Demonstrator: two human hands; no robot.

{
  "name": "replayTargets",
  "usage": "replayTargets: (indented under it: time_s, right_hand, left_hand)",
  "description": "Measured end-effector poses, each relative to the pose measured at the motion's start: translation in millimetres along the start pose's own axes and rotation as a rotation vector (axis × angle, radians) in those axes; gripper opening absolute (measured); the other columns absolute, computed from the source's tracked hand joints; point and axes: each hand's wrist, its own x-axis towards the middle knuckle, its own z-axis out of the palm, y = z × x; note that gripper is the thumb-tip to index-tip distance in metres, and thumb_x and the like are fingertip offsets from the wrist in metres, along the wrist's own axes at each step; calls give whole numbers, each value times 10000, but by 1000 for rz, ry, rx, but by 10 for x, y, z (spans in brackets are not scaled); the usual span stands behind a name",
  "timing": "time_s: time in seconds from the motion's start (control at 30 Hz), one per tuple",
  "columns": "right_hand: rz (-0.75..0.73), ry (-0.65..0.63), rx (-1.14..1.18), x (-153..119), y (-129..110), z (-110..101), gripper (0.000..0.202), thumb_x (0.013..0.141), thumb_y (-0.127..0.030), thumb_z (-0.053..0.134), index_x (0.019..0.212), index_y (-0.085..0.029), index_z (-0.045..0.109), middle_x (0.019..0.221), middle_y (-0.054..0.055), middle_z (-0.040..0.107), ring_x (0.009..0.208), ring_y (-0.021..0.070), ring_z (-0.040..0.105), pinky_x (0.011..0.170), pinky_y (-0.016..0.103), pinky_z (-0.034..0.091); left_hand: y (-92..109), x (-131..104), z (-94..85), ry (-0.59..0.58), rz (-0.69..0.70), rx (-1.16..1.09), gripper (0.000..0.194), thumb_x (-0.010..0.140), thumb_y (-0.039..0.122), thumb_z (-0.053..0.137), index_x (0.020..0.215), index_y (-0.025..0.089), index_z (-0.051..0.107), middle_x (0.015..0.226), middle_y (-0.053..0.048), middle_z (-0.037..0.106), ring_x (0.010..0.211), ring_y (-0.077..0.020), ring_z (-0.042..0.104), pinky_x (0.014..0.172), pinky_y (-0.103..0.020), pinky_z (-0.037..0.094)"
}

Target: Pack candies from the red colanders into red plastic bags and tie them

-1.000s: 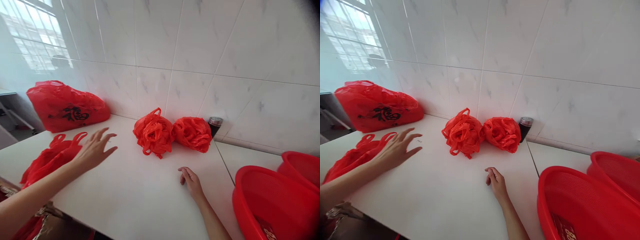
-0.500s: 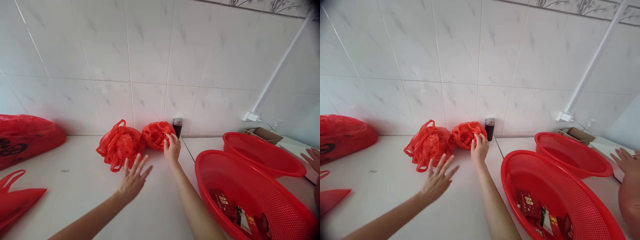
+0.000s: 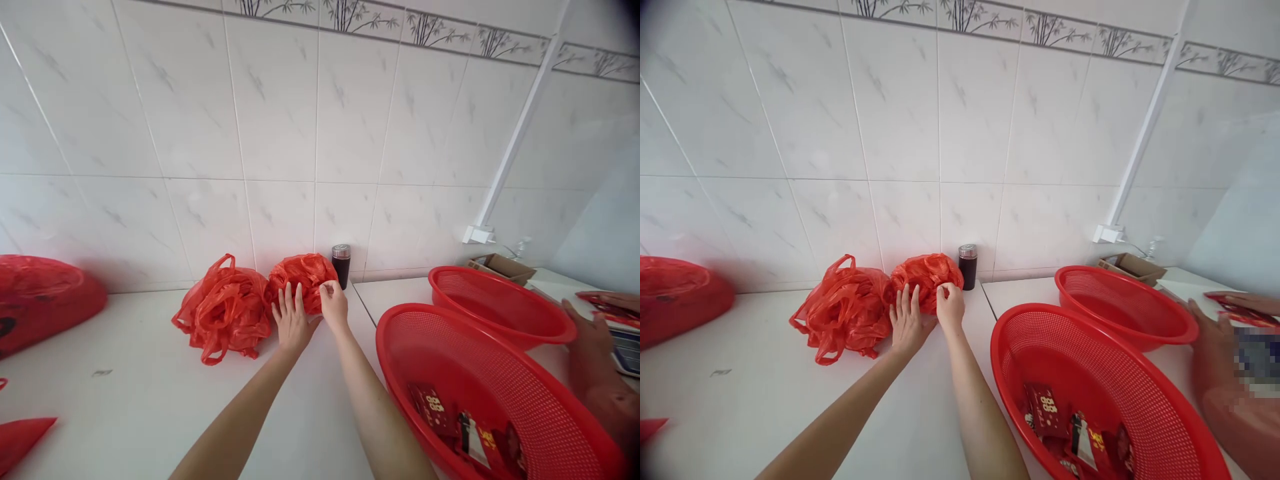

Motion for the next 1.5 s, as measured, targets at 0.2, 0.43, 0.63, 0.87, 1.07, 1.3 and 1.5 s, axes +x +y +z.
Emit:
replayTargets:
  time_s: [0.2,0.43,0.63,0.87,1.07,1.3,1.5]
  right_hand:
    - [35,92,-66,316,-115,-42,352,914,-361,441,1230,-234,528,1117,97,624,1028,255,572,810,361,436]
    - [51,94,-72,501,-152,62,251,934,-306,412,1000,-219,638,1058,92,644,983,240,579,841,366,422]
    - [-109,83,-66,491,-235,-64,362,984,-332,295,1119,-264,624,1154,33,655,1052,191,571,866,300,421]
    - [-122,-25,-151,531,-171,164,267,887,-264,509,1070,-236,700,1186,80,669,1090,260,578,955,416,392]
    - [-190,28,-133,558,-272,113,407,983,-287,306,1257,-245,605,1319,39,593,1220,179,495,1038,306,336]
    - [-120,-34,-141,566,-211,223,266,831,-261,587,1064,-219,708,1263,89,631,1171,270,544,1015,426,365]
    - [-179,223,123,247,-426,-177,472,999,-348,244,1313,-124,517,1349,138,550,1253,190,490,1033,322,379]
  left_hand:
    - [235,128,67,35,22,-2,856,834,504,541,1526,124,208,1594,-167,138,1471,-314,46,1151,-533,125]
    - [81,150,264,-48,88,66,662,843,386,561,1466,246,389,1553,-115,307,1440,-366,187,1134,-607,103]
    - [-119,260,407,-98,106,89,550,877,141,414,1413,244,480,1516,-99,388,1411,-359,275,1115,-575,225]
    - [-39,60,374,-76,170,76,604,873,206,424,1475,210,373,1586,-85,215,1458,-341,122,1144,-609,58]
    - [-65,63,417,-88,170,42,608,850,149,430,1455,202,413,1564,-97,278,1438,-361,195,1146,-597,100]
    - [-43,-101,342,-109,166,-69,664,800,204,551,1450,219,417,1572,-112,253,1450,-356,146,1136,-616,23]
    - [-56,-85,246,-107,80,-267,627,782,57,490,1382,236,511,1551,-102,319,1453,-314,168,1142,-589,7]
